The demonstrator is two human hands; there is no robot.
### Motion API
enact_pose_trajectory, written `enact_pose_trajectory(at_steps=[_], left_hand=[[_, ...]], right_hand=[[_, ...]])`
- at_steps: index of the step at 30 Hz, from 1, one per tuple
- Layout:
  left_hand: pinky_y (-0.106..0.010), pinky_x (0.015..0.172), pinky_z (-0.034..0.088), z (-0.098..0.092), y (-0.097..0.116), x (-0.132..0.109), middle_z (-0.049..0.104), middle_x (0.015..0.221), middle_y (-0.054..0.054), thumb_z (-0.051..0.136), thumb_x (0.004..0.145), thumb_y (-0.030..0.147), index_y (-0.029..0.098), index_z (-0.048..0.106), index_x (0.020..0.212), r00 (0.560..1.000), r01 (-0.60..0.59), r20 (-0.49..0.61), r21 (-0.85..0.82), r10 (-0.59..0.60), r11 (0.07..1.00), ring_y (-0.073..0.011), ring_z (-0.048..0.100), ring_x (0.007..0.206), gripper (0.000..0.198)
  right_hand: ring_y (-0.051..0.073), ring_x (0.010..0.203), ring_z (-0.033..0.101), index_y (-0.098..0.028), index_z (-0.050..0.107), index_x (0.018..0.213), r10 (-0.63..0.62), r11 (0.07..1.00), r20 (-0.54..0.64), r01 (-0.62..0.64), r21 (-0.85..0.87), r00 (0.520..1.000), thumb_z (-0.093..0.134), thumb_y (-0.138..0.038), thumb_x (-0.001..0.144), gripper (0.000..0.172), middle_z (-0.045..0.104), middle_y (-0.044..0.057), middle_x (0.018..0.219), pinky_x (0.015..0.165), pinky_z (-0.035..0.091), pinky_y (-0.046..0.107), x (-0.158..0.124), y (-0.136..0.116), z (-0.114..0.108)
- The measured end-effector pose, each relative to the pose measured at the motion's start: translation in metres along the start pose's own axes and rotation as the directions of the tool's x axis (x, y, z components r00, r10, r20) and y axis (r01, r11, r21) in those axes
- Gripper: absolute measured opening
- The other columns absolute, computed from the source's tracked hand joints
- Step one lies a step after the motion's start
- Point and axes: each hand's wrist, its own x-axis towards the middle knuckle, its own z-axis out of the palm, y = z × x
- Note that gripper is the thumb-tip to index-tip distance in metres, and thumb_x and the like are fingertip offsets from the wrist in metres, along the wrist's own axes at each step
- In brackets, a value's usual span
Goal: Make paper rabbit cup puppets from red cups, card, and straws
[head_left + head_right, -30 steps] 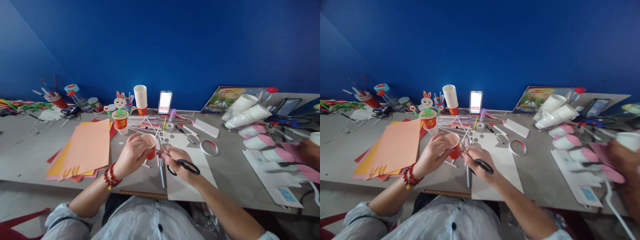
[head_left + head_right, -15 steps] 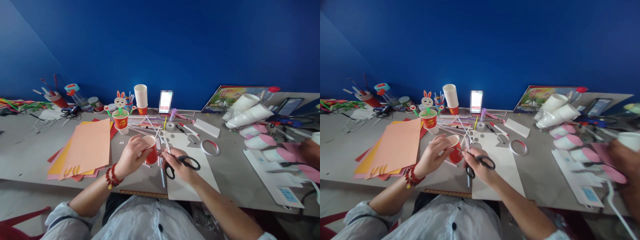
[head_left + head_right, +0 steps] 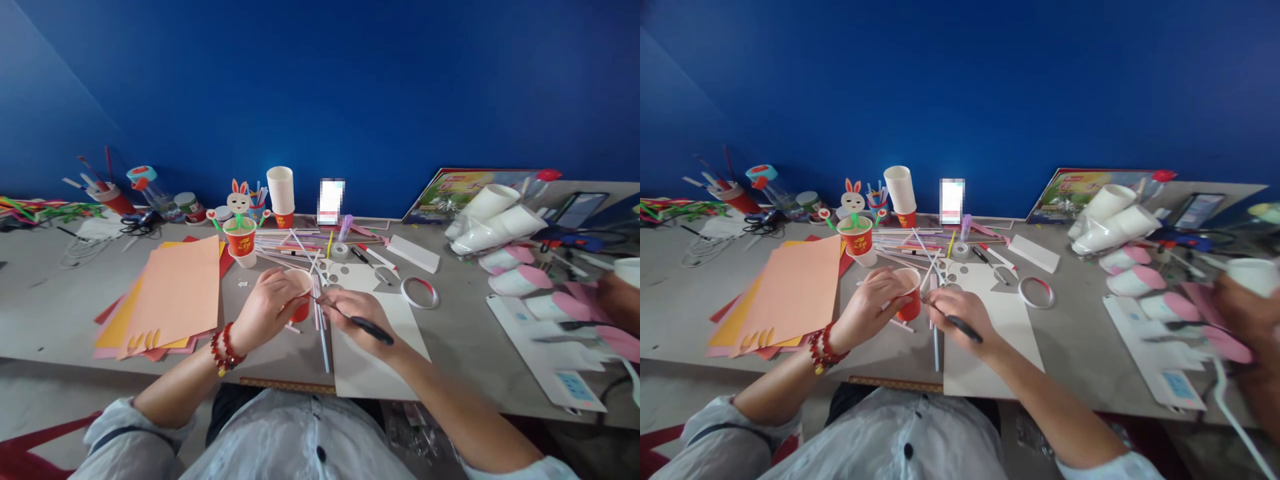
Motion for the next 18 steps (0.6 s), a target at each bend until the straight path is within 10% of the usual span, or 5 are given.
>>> enact_pose_trajectory(at_steps=[5,9,11,14,18], left_hand=[[-0.050,0.111,0.033,0.006,0.011,-0.002,0.073,0.083,0.000,0.058,0.091,0.015,0.019,0.066,0.090,0.977,-0.107,-0.150,0.260,0.150,0.960,-0.0181,0.065,0.086,0.009],[-0.053,0.111,0.032,0.014,0.008,-0.005,0.075,0.087,0.000,0.060,0.090,0.013,0.021,0.066,0.098,0.957,-0.102,-0.225,0.324,0.181,0.940,-0.0190,0.066,0.089,0.013],[-0.053,0.111,0.032,0.016,0.005,-0.006,0.075,0.088,0.000,0.059,0.090,0.013,0.022,0.066,0.099,0.959,-0.088,-0.239,0.267,0.154,0.960,-0.0190,0.066,0.090,0.014],[-0.049,0.107,0.039,0.017,-0.001,-0.007,0.072,0.085,-0.002,0.057,0.092,0.016,0.020,0.065,0.094,0.972,-0.050,-0.226,0.045,0.059,0.998,-0.0178,0.064,0.086,0.009],[-0.037,0.091,0.048,0.009,-0.003,-0.005,0.066,0.080,-0.003,0.053,0.096,0.027,0.018,0.066,0.086,0.987,0.104,-0.082,-0.311,-0.135,0.945,-0.0165,0.061,0.080,0.018]], right_hand=[[0.016,0.065,0.068,-0.018,0.072,0.078,0.646,0.454,0.050,-0.436,0.777,0.762,0.062,-0.048,0.089,0.034,0.074,0.005,0.078,0.062,0.054,0.027,-0.004,-0.017,0.024],[0.011,0.061,0.064,-0.016,0.073,0.072,0.765,-0.118,0.315,-0.359,0.926,0.561,0.078,-0.044,0.074,0.028,0.074,0.004,0.078,0.064,0.057,0.024,0.003,-0.031,0.033],[0.010,0.061,0.064,-0.016,0.073,0.073,0.755,-0.224,0.378,-0.331,0.916,0.536,0.079,-0.041,0.073,0.026,0.074,0.004,0.079,0.065,0.057,0.022,0.005,-0.033,0.034],[0.013,0.061,0.065,-0.017,0.072,0.075,0.738,-0.004,0.254,-0.373,0.928,0.625,0.073,-0.046,0.080,0.030,0.073,0.005,0.077,0.061,0.057,0.025,0.004,-0.030,0.032],[0.017,0.067,0.066,-0.020,0.068,0.080,0.482,0.722,-0.015,-0.387,0.573,0.876,0.055,-0.044,0.094,0.032,0.071,0.005,0.075,0.063,0.051,0.027,-0.001,-0.025,0.017]])
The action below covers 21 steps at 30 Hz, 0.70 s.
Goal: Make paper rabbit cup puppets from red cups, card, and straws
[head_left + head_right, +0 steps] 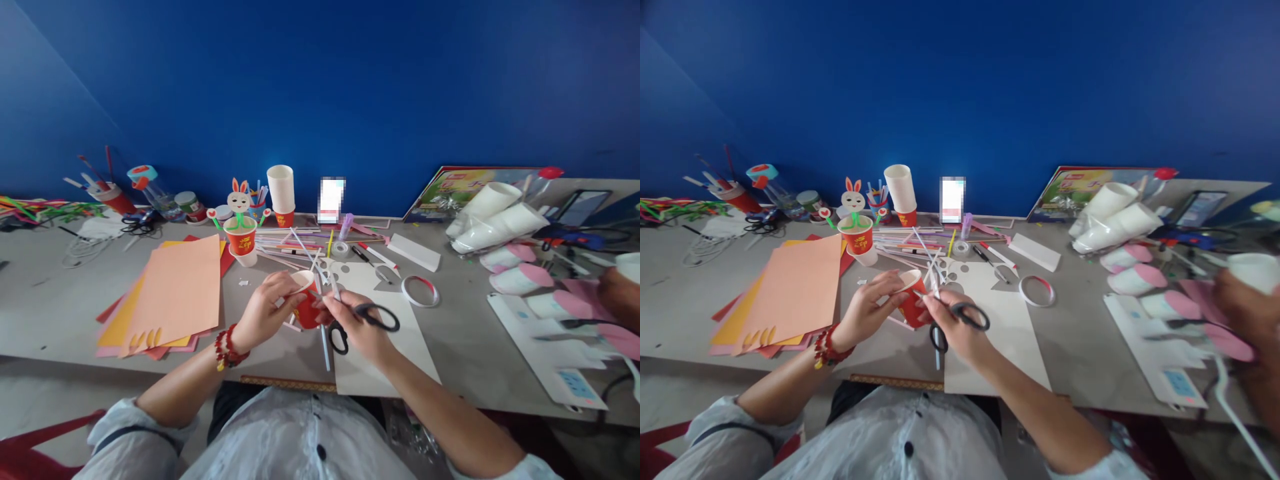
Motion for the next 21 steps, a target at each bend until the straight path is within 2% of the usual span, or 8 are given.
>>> enact_pose_trajectory(at_steps=[1,2,4,8,11,13,16,21], left_hand=[[-0.034,0.084,0.049,-0.002,0.001,0.001,0.065,0.077,-0.003,0.052,0.097,0.030,0.018,0.066,0.084,0.996,0.073,0.047,-0.066,-0.070,0.995,-0.0162,0.060,0.078,0.023],[-0.030,0.078,0.049,-0.005,0.003,0.002,0.063,0.076,-0.003,0.051,0.097,0.033,0.017,0.067,0.082,0.987,0.141,0.094,-0.120,-0.130,0.983,-0.0158,0.059,0.076,0.027],[-0.027,0.071,0.047,-0.010,0.005,0.005,0.061,0.075,-0.002,0.051,0.097,0.038,0.016,0.067,0.081,0.964,0.236,0.172,-0.191,-0.204,0.953,-0.0146,0.057,0.074,0.032],[-0.025,0.068,0.047,-0.016,0.007,0.007,0.063,0.078,-0.003,0.052,0.095,0.044,0.015,0.068,0.085,0.914,0.360,0.296,-0.281,-0.277,0.890,-0.0142,0.057,0.073,0.035],[-0.024,0.065,0.047,-0.018,0.007,0.006,0.064,0.078,-0.003,0.052,0.094,0.048,0.014,0.068,0.090,0.870,0.450,0.369,-0.319,-0.328,0.834,-0.0141,0.058,0.072,0.038],[-0.023,0.062,0.046,-0.017,0.007,0.005,0.063,0.076,-0.002,0.054,0.093,0.048,0.014,0.069,0.087,0.875,0.449,0.339,-0.299,-0.346,0.842,-0.0133,0.057,0.070,0.037],[-0.023,0.063,0.045,-0.015,0.008,0.004,0.062,0.079,-0.002,0.061,0.090,0.045,0.014,0.069,0.085,0.908,0.380,0.276,-0.226,-0.315,0.897,-0.0130,0.056,0.071,0.033],[-0.029,0.074,0.049,-0.014,0.010,0.003,0.066,0.083,-0.004,0.058,0.093,0.033,0.016,0.069,0.090,0.964,0.170,0.224,-0.094,-0.145,0.981,-0.0165,0.061,0.078,0.020]], right_hand=[[0.016,0.069,0.065,-0.020,0.067,0.080,-0.126,0.967,0.050,0.134,-0.215,0.991,0.051,-0.040,0.097,0.030,0.071,0.005,0.079,0.063,0.048,0.026,0.000,-0.003,-0.005],[0.015,0.070,0.064,-0.020,0.066,0.080,-0.233,0.880,0.115,0.259,-0.399,0.966,0.049,-0.035,0.098,0.029,0.071,0.005,0.084,0.063,0.045,0.026,0.000,-0.007,-0.009],[0.013,0.067,0.061,-0.020,0.063,0.080,-0.369,0.638,0.245,0.436,-0.635,0.896,0.046,-0.028,0.099,0.027,0.071,0.004,0.090,0.058,0.038,0.025,0.001,-0.014,-0.017],[0.012,0.064,0.059,-0.019,0.062,0.080,-0.492,0.239,0.457,0.620,-0.747,0.741,0.047,-0.015,0.096,0.022,0.073,0.003,0.089,0.055,0.032,0.027,0.007,-0.022,-0.025],[0.013,0.065,0.059,-0.018,0.063,0.080,-0.532,0.069,0.552,0.682,-0.728,0.642,0.045,-0.013,0.096,0.024,0.074,0.003,0.091,0.060,0.035,0.028,0.010,-0.019,-0.028],[0.014,0.067,0.059,-0.019,0.064,0.081,-0.534,0.078,0.533,0.666,-0.742,0.657,0.045,-0.014,0.096,0.025,0.075,0.003,0.094,0.061,0.036,0.028,0.011,-0.014,-0.028],[0.013,0.069,0.061,-0.021,0.064,0.082,-0.512,0.235,0.425,0.597,-0.767,0.747,0.045,-0.013,0.095,0.024,0.075,0.002,0.094,0.060,0.037,0.027,0.009,-0.008,-0.026],[0.016,0.075,0.065,-0.021,0.066,0.084,-0.464,0.467,0.326,0.540,-0.700,0.824,0.046,-0.021,0.097,0.024,0.074,0.005,0.096,0.062,0.042,0.026,0.006,-0.005,-0.025]])
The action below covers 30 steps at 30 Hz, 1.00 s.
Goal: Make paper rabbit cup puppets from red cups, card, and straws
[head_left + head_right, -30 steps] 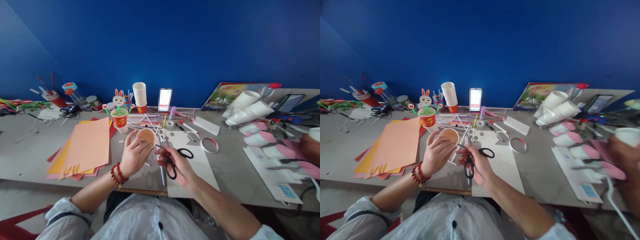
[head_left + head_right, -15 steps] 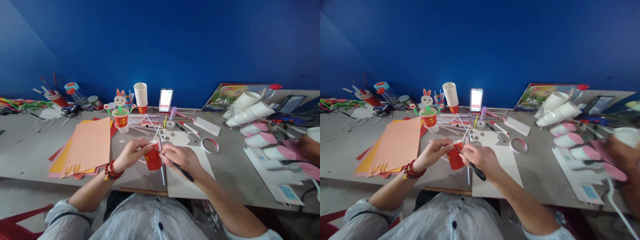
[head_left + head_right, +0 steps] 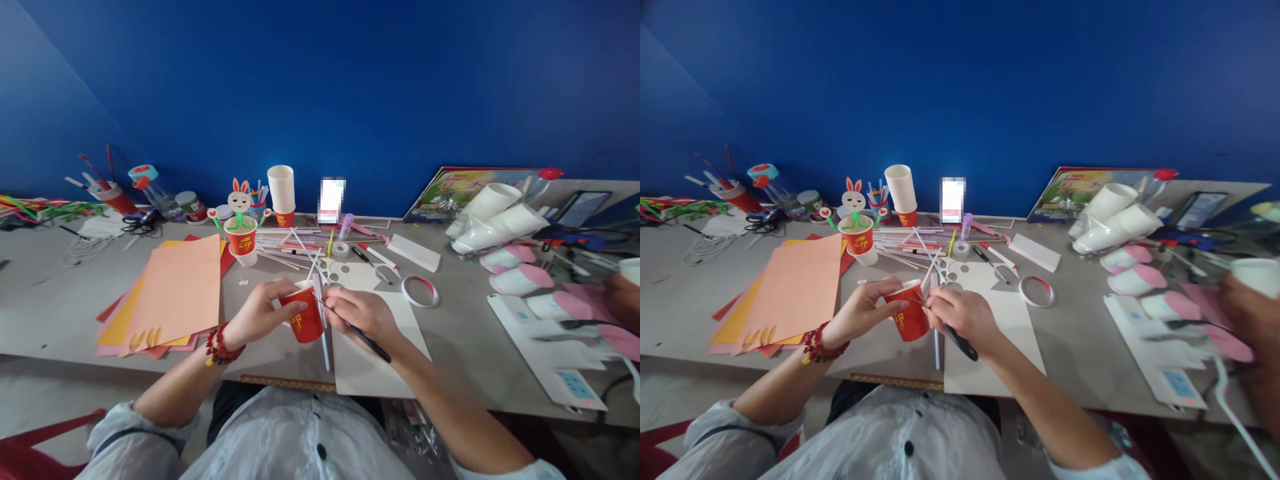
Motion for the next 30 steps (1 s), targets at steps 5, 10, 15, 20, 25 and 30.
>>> enact_pose_trajectory(at_steps=[5,10,15,20,25,30], left_hand=[[-0.052,0.109,0.034,0.006,0.006,-0.002,0.071,0.086,-0.003,0.058,0.090,0.016,0.023,0.069,0.093,0.949,-0.211,-0.091,0.529,0.302,0.822,-0.0213,0.062,0.092,0.014],[-0.057,0.115,0.022,0.009,0.006,-0.003,0.074,0.093,-0.001,0.055,0.090,0.009,0.027,0.069,0.101,0.897,-0.245,-0.082,0.726,0.435,0.642,-0.0218,0.064,0.101,0.025],[-0.056,0.117,0.021,0.009,-0.001,-0.001,0.075,0.097,0.001,0.055,0.092,0.013,0.027,0.067,0.101,0.900,-0.252,-0.151,0.588,0.410,0.769,-0.0185,0.066,0.098,0.020],[-0.048,0.109,0.036,0.007,-0.002,0.000,0.071,0.084,-0.002,0.051,0.096,0.020,0.021,0.063,0.092,0.944,-0.263,-0.112,0.319,0.312,0.911,-0.0171,0.064,0.084,0.012],[-0.035,0.087,0.047,-0.003,-0.002,0.001,0.067,0.082,-0.004,0.051,0.097,0.028,0.018,0.064,0.089,0.990,-0.138,0.022,0.058,0.137,0.989,-0.0173,0.060,0.081,0.019],[-0.026,0.066,0.048,-0.009,-0.006,0.002,0.066,0.083,-0.005,0.051,0.096,0.039,0.015,0.066,0.092,0.969,0.159,0.222,-0.230,-0.107,0.960,-0.0168,0.060,0.076,0.029]], right_hand=[[0.016,0.064,0.064,-0.021,0.067,0.072,0.455,0.608,0.161,-0.438,0.662,0.876,0.049,-0.040,0.097,0.036,0.068,0.002,0.066,0.063,0.049,0.027,0.000,-0.008,0.009],[0.008,0.047,0.053,-0.017,0.067,0.068,0.593,-0.378,0.581,-0.445,0.812,0.557,0.071,-0.046,0.078,0.031,0.067,0.000,0.067,0.052,0.052,0.023,0.005,-0.023,0.022],[0.010,0.052,0.057,-0.018,0.066,0.068,0.621,-0.371,0.519,-0.362,0.855,0.587,0.072,-0.048,0.077,0.031,0.066,0.000,0.067,0.057,0.055,0.024,0.007,-0.031,0.026],[0.016,0.057,0.062,-0.021,0.064,0.081,0.494,0.390,0.279,-0.497,0.775,0.823,0.051,-0.049,0.096,0.035,0.065,0.000,0.061,0.056,0.049,0.026,0.003,-0.018,0.011],[0.014,0.071,0.060,-0.020,0.061,0.075,0.028,0.983,0.128,-0.050,0.175,0.991,0.042,-0.026,0.100,0.032,0.069,0.003,0.088,0.060,0.040,0.025,0.009,0.000,-0.012],[0.014,0.068,0.058,-0.019,0.063,0.086,-0.276,0.936,0.181,0.306,-0.173,0.944,0.043,-0.015,0.097,0.024,0.071,0.004,0.090,0.061,0.038,0.028,0.015,0.008,-0.016]])
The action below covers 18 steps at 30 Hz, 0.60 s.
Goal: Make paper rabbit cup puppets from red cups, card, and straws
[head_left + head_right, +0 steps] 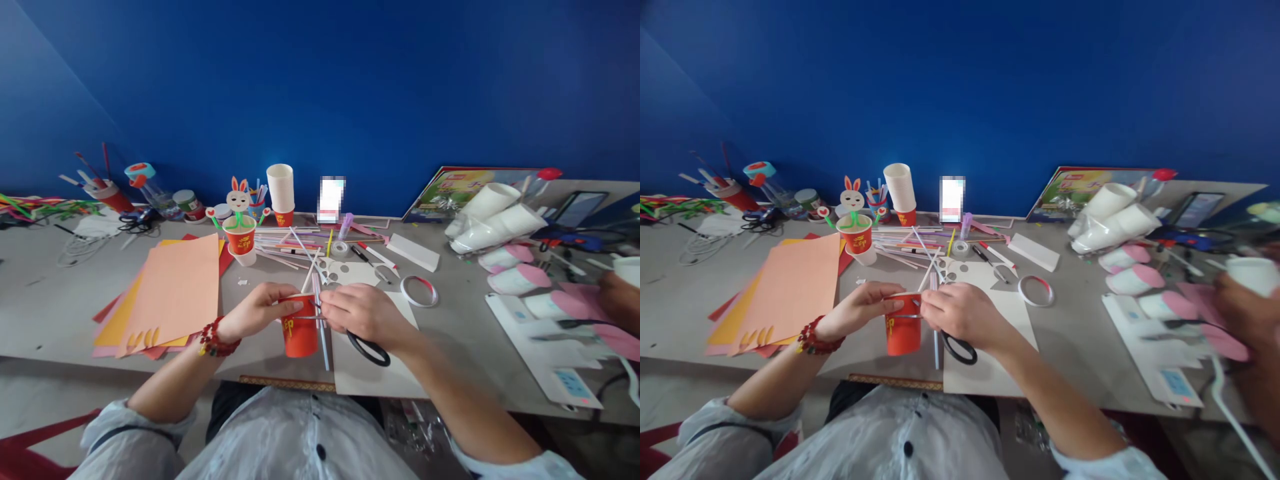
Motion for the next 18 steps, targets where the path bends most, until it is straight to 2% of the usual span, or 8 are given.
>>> enact_pose_trajectory(at_steps=[3,7,9,11,13,15,17,18], left_hand=[[-0.027,0.066,0.048,0.002,0.002,0.000,0.067,0.084,-0.006,0.049,0.097,0.038,0.015,0.066,0.092,1.000,-0.009,-0.015,0.016,0.009,1.000,-0.0170,0.061,0.076,0.029],[-0.037,0.091,0.046,0.009,0.007,-0.001,0.069,0.085,-0.005,0.050,0.096,0.026,0.018,0.066,0.091,0.952,-0.210,-0.125,0.401,0.280,0.892,-0.0179,0.062,0.083,0.018],[-0.045,0.104,0.039,0.013,0.010,-0.001,0.070,0.088,-0.004,0.051,0.094,0.019,0.020,0.066,0.094,0.911,-0.248,-0.137,0.574,0.390,0.780,-0.0184,0.063,0.088,0.015],[-0.051,0.111,0.031,0.017,0.010,-0.001,0.072,0.088,-0.003,0.053,0.093,0.016,0.021,0.066,0.095,0.876,-0.239,-0.138,0.709,0.462,0.664,-0.0187,0.063,0.090,0.015],[-0.054,0.114,0.025,0.021,0.008,0.001,0.073,0.087,-0.001,0.054,0.092,0.013,0.022,0.067,0.097,0.846,-0.221,-0.132,0.795,0.517,0.565,-0.0192,0.064,0.092,0.017],[-0.056,0.116,0.022,0.024,0.004,0.002,0.075,0.089,0.000,0.054,0.091,0.011,0.024,0.067,0.100,0.810,-0.216,-0.134,0.837,0.571,0.502,-0.0194,0.065,0.093,0.021],[-0.057,0.117,0.018,0.025,-0.002,0.002,0.076,0.093,0.000,0.056,0.091,0.012,0.025,0.067,0.104,0.777,-0.218,-0.150,0.847,0.612,0.484,-0.0212,0.065,0.099,0.022],[-0.058,0.118,0.017,0.025,-0.004,0.001,0.076,0.097,-0.001,0.058,0.091,0.015,0.025,0.067,0.106,0.768,-0.224,-0.162,0.839,0.620,0.497,-0.0225,0.064,0.104,0.021]], right_hand=[[0.015,0.070,0.059,-0.019,0.062,0.083,0.018,0.999,-0.054,-0.017,0.032,0.998,0.043,-0.016,0.097,0.024,0.071,0.005,0.087,0.063,0.039,0.028,-0.001,0.000,0.004],[0.016,0.075,0.062,-0.020,0.061,0.075,0.314,0.864,-0.051,-0.263,0.428,0.948,0.043,-0.025,0.099,0.031,0.070,0.005,0.084,0.066,0.043,0.027,-0.005,-0.008,0.012],[0.015,0.067,0.062,-0.021,0.061,0.070,0.513,0.599,0.074,-0.419,0.682,0.855,0.043,-0.034,0.100,0.037,0.067,0.003,0.071,0.065,0.046,0.027,-0.005,-0.015,0.018],[0.014,0.057,0.061,-0.020,0.062,0.070,0.660,0.237,0.225,-0.483,0.843,0.717,0.047,-0.041,0.098,0.038,0.063,0.000,0.059,0.060,0.047,0.026,-0.003,-0.023,0.026],[0.014,0.051,0.060,-0.019,0.064,0.073,0.731,-0.099,0.356,-0.425,0.900,0.583,0.052,-0.047,0.094,0.037,0.062,-0.001,0.056,0.056,0.049,0.026,0.001,-0.031,0.033],[0.014,0.051,0.060,-0.018,0.063,0.071,0.747,-0.287,0.425,-0.328,0.900,0.512,0.055,-0.050,0.090,0.038,0.062,-0.001,0.057,0.057,0.052,0.027,0.003,-0.036,0.038],[0.014,0.055,0.062,-0.018,0.063,0.073,0.763,-0.258,0.387,-0.305,0.917,0.517,0.054,-0.050,0.091,0.038,0.065,0.001,0.063,0.061,0.054,0.029,0.003,-0.038,0.038],[0.015,0.060,0.064,-0.019,0.064,0.075,0.775,-0.143,0.316,-0.335,0.931,0.547,0.053,-0.049,0.092,0.036,0.066,0.002,0.068,0.064,0.054,0.029,0.002,-0.037,0.036]])
